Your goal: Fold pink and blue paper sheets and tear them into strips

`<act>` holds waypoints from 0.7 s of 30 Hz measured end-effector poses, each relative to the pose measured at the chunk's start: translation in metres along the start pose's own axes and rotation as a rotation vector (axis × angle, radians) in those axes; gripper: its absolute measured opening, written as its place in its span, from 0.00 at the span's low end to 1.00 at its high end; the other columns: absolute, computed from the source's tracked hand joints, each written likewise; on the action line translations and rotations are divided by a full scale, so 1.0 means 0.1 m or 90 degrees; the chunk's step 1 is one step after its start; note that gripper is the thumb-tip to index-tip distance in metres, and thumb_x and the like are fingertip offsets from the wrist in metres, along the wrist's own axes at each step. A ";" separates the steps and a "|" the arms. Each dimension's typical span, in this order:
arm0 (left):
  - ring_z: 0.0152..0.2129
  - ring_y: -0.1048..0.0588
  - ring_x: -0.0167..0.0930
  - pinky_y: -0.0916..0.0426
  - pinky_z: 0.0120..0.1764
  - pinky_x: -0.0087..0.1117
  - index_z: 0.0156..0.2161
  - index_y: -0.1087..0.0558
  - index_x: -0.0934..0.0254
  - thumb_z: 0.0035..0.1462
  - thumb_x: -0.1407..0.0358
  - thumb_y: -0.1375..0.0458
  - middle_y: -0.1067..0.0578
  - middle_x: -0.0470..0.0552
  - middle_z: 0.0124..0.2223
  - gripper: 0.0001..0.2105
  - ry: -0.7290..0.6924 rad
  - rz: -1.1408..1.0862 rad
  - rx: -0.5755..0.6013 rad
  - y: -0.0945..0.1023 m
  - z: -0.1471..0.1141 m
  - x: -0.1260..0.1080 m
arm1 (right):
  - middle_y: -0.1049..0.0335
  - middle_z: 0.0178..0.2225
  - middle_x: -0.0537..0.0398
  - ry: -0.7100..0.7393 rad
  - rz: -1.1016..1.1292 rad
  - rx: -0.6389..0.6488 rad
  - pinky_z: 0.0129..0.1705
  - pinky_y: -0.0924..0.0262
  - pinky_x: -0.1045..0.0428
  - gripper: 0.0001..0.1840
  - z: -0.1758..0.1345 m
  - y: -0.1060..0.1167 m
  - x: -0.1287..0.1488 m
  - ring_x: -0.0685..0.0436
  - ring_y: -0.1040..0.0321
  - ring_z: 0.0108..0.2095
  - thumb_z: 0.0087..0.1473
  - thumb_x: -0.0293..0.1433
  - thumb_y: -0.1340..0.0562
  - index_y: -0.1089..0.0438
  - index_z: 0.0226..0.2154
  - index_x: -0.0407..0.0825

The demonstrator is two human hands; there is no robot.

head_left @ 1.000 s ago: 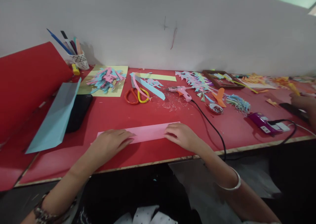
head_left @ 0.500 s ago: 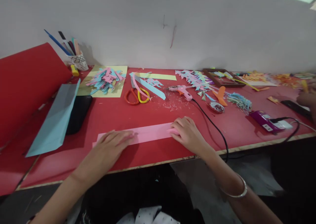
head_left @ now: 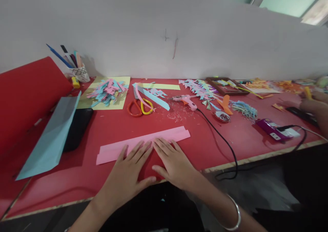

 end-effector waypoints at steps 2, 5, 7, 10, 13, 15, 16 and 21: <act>0.54 0.42 0.36 0.50 0.53 0.45 0.58 0.51 0.61 0.52 0.45 0.59 0.42 0.52 0.58 0.32 0.008 0.001 0.003 0.00 0.00 0.01 | 0.54 0.58 0.48 0.002 0.009 0.019 0.58 0.60 0.44 0.33 0.00 -0.01 -0.01 0.44 0.60 0.59 0.55 0.45 0.54 0.53 0.57 0.43; 0.53 0.41 0.35 0.49 0.53 0.42 0.58 0.51 0.60 0.52 0.46 0.59 0.40 0.51 0.57 0.31 0.008 0.013 0.000 -0.01 -0.05 0.06 | 0.56 0.59 0.47 -0.022 0.006 0.031 0.58 0.58 0.45 0.35 -0.04 0.02 -0.12 0.44 0.61 0.59 0.54 0.46 0.53 0.53 0.57 0.41; 0.53 0.40 0.34 0.48 0.53 0.40 0.59 0.53 0.59 0.52 0.46 0.59 0.40 0.51 0.57 0.32 0.011 0.035 -0.024 -0.01 -0.14 0.13 | 0.56 0.59 0.46 -0.056 -0.009 0.025 0.57 0.57 0.45 0.35 -0.10 0.04 -0.22 0.43 0.60 0.59 0.53 0.46 0.53 0.53 0.57 0.40; 0.51 0.38 0.34 0.45 0.51 0.37 0.60 0.60 0.60 0.53 0.48 0.58 0.39 0.52 0.56 0.33 0.017 0.081 -0.100 -0.01 -0.32 0.23 | 0.56 0.59 0.46 -0.115 -0.040 -0.001 0.56 0.56 0.43 0.33 -0.22 0.05 -0.41 0.43 0.59 0.59 0.53 0.43 0.52 0.54 0.57 0.42; 0.50 0.37 0.34 0.44 0.50 0.36 0.60 0.63 0.61 0.54 0.50 0.59 0.37 0.52 0.55 0.33 0.032 0.111 -0.152 0.02 -0.48 0.30 | 0.55 0.59 0.47 -0.163 -0.068 -0.032 0.56 0.57 0.42 0.32 -0.32 0.03 -0.54 0.44 0.58 0.59 0.53 0.42 0.53 0.56 0.58 0.45; 0.50 0.37 0.35 0.43 0.49 0.38 0.60 0.62 0.61 0.55 0.49 0.60 0.37 0.52 0.55 0.32 0.053 0.127 -0.158 0.05 -0.57 0.33 | 0.55 0.59 0.47 -0.180 -0.079 -0.048 0.56 0.56 0.42 0.32 -0.36 0.01 -0.58 0.44 0.57 0.58 0.54 0.42 0.53 0.56 0.58 0.46; 0.50 0.36 0.36 0.42 0.48 0.39 0.60 0.62 0.60 0.54 0.49 0.61 0.36 0.51 0.55 0.31 0.064 0.136 -0.157 0.05 -0.61 0.35 | 0.54 0.58 0.47 -0.187 -0.083 -0.056 0.55 0.56 0.41 0.32 -0.37 0.01 -0.59 0.43 0.56 0.58 0.54 0.42 0.54 0.57 0.58 0.46; 0.48 0.34 0.38 0.40 0.45 0.41 0.60 0.61 0.59 0.53 0.47 0.61 0.37 0.53 0.55 0.32 0.108 0.159 -0.117 0.03 -0.78 0.41 | 0.53 0.58 0.45 -0.208 -0.094 -0.082 0.54 0.54 0.41 0.32 -0.38 0.00 -0.57 0.41 0.53 0.57 0.53 0.42 0.54 0.56 0.58 0.46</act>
Point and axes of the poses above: each hand's wrist, its own z-axis towards the middle knuckle, its own y-axis out of the back of the hand, x = y × z, the point moved 2 cm from there along z, towards the middle knuckle
